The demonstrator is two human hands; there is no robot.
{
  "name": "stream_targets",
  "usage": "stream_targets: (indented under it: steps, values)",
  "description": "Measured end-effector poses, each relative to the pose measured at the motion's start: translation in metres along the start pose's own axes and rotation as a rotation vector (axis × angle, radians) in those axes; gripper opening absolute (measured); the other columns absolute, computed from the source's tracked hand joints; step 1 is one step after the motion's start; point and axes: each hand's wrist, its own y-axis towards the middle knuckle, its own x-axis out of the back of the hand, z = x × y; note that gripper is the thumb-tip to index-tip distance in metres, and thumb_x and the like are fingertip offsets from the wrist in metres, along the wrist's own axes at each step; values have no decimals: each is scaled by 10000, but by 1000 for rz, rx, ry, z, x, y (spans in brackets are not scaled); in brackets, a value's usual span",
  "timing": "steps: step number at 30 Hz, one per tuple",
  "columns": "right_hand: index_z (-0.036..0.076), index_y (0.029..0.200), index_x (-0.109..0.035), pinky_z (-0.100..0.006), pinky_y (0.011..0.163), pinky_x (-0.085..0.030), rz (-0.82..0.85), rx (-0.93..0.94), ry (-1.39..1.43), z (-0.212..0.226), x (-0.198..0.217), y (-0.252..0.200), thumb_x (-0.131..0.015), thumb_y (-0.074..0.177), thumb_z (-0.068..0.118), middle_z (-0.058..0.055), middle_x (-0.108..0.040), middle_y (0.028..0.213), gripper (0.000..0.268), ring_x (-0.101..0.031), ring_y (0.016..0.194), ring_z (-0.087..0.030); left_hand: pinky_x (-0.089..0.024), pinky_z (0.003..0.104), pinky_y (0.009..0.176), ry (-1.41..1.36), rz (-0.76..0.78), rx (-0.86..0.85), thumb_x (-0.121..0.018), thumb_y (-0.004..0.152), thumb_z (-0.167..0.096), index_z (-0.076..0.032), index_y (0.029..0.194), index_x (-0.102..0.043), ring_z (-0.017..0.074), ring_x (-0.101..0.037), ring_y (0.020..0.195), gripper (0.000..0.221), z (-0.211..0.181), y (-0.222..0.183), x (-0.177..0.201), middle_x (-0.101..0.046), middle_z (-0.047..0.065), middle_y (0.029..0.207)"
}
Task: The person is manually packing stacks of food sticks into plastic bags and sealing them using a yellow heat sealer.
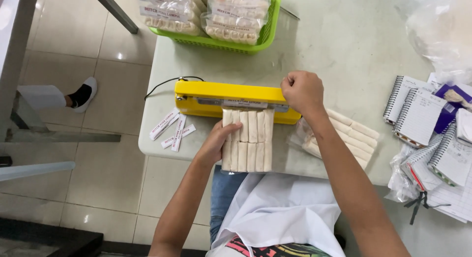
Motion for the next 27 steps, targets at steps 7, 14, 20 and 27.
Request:
stream_targets:
  steps: [7,14,20,27]
  values:
    - [121,582,-508,-326,516,-414,-208,48,22,6,-1,-8,-641,924,153,-57,-489,527,368,-519,474,-258,-530,557,914,8,30,-44,-811,831,-347,29,1429,-531,369,-666,1087,760,7,11,9,-667,245,1166]
    - [65,856,-682,-478,824,-514,-297,261,334,52,53,-39,-573,1080,164,-190,-596,869,267,-641,872,-436,-501,601,930,49,47,-98,-831,827,-362,64,1420,-531,411,-645,1121,790,7,10,14,-650,281,1189]
    - [3,1310,-535,-433,879,-489,-529,463,345,-7,25,-115,-667,1071,208,-163,-501,1158,341,-551,1004,-325,-517,407,885,118,62,-366,-879,781,-197,-13,1128,-721,229,-642,952,424,-39,-31,25,-702,111,1040]
    - [214,1124,-639,-420,865,-323,-497,193,-720,-78,-55,-196,-771,774,325,-18,-585,1150,390,-519,1039,-254,-561,353,824,662,79,-1127,-837,891,-130,-35,1120,-665,172,-650,938,302,-241,-33,20,-682,80,1007]
